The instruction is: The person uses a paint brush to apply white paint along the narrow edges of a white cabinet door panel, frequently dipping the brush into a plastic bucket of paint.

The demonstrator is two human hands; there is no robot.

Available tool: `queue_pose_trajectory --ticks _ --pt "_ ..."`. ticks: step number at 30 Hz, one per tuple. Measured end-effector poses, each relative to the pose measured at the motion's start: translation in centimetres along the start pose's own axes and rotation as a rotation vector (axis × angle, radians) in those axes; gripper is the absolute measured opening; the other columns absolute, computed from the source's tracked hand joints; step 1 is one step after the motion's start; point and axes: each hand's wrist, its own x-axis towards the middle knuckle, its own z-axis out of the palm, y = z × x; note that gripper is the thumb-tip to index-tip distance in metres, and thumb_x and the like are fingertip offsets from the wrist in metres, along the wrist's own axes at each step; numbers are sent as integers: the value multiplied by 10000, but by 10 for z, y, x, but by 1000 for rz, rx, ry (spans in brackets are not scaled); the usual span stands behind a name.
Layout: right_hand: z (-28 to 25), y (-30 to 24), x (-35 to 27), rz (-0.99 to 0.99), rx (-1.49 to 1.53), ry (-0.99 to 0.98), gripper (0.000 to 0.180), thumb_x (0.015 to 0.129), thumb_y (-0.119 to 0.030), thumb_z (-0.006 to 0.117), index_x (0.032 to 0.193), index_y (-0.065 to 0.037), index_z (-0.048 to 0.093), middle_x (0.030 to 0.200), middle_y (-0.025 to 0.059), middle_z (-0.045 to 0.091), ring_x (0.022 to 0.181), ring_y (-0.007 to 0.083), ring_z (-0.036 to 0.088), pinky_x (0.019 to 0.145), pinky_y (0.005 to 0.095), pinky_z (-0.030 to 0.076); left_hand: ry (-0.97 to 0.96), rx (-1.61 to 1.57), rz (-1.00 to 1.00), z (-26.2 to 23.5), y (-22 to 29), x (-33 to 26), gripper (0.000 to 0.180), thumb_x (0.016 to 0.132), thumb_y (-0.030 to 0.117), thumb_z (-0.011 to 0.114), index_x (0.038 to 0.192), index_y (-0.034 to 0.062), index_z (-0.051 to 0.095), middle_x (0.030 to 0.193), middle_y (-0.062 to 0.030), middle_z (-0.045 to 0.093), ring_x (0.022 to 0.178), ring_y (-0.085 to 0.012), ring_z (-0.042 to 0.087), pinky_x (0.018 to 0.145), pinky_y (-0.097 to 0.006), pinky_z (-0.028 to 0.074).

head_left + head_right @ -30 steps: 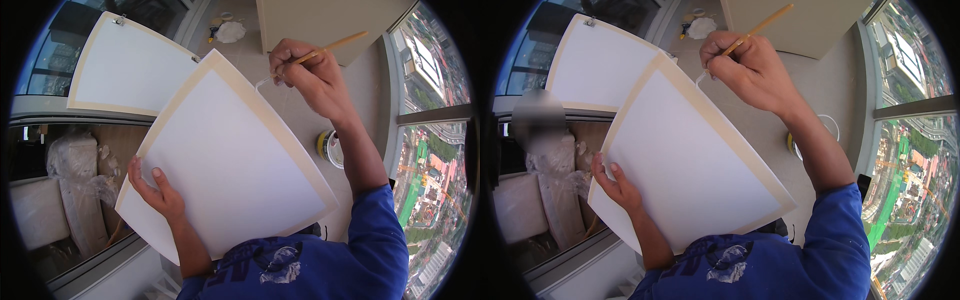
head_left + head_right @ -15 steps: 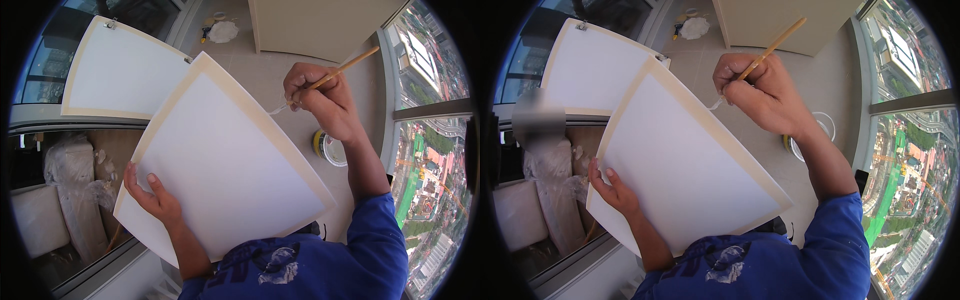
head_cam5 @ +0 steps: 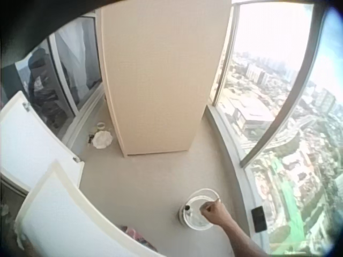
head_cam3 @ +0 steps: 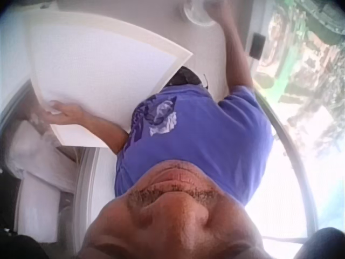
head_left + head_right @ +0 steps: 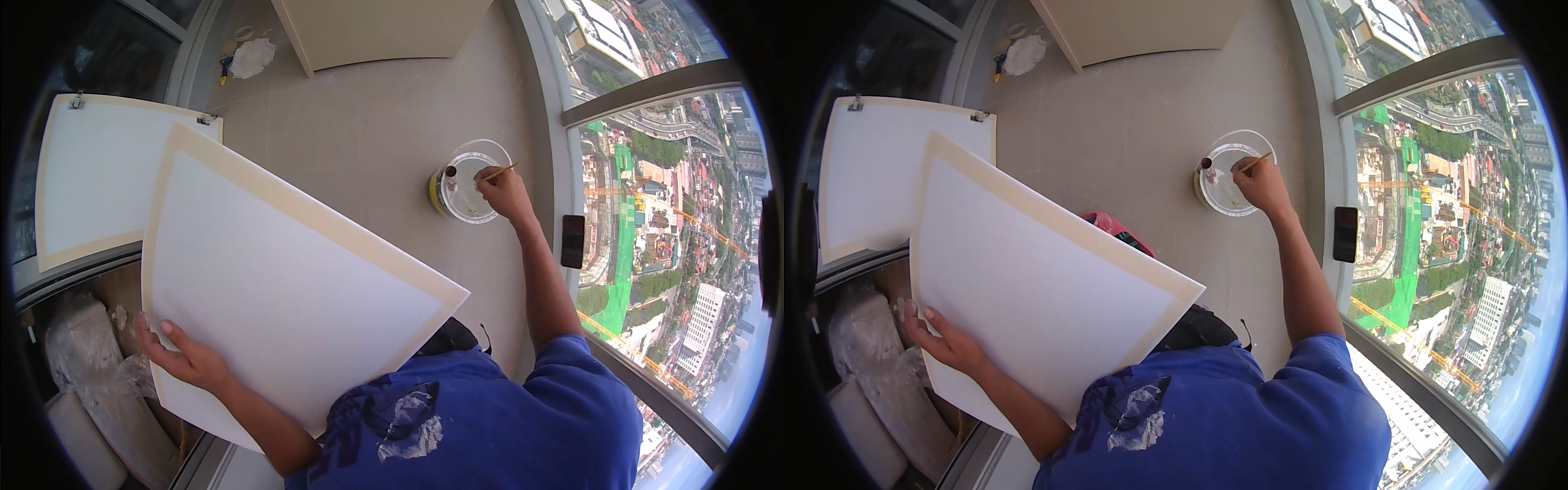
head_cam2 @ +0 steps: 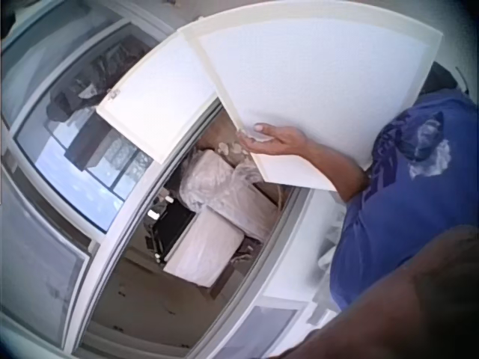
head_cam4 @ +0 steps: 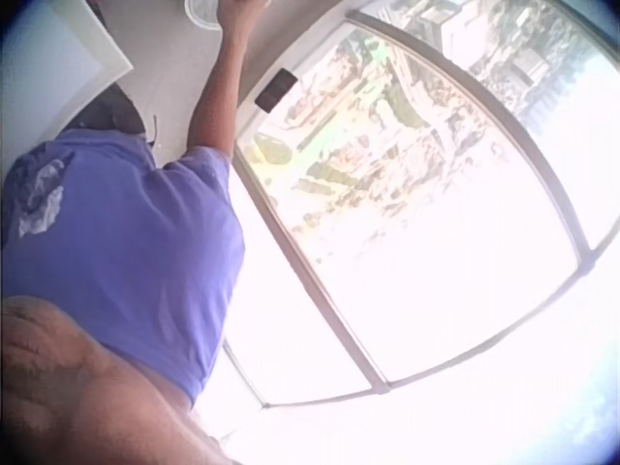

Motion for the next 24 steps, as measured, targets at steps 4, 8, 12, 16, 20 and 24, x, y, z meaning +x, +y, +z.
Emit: queue_pose_trajectory --ticks 4,8,12,16,20,24 --pt "52 59 39 8 -17 4 295 879 -235 642 1034 -37 797 959 218 771 924 384 760 880 455 594 17 -9 25 2 -4 2 454 1136 299 504 1450 -29 520 1489 -185 535 1391 -308 484 1203 -454 315" --pt "77 76 78 127 -82 -173 345 896 -263 578 1023 -22 790 993 251 762 949 417 753 830 489 608 49 -38 -8 1 -1 -1 441 1135 290 507 1440 -29 528 1485 -188 534 1387 -309 486 1199 -452 324" --pt "108 120 109 50 -149 -211 371 902 -276 566 1008 13 775 999 268 756 899 413 759 801 491 611 68 -19 -31 -2 -3 -3 441 1133 293 511 1432 -31 534 1483 -193 533 1382 -322 493 1179 -451 365" --pt "118 126 118 19 -215 -154 395 903 -284 558 1020 37 755 994 270 754 852 405 761 795 474 612 61 10 24 -3 -6 -2 453 1130 313 515 1426 -29 540 1479 -197 537 1378 -337 497 1158 -447 402" --pt "123 117 119 169 -109 -244 397 904 -279 560 1055 31 758 995 280 756 875 406 765 821 486 604 56 45 -14 -5 -5 -2 467 1129 339 517 1423 -22 548 1467 -197 548 1364 -337 505 1162 -445 397" --pt "113 113 116 149 -47 -192 401 888 -292 603 1019 50 767 1015 284 757 906 416 769 825 476 614 60 -57 -152 -7 -12 -4 490 1127 356 526 1424 -34 542 1456 -201 552 1325 -311 535 1130 -424 430"
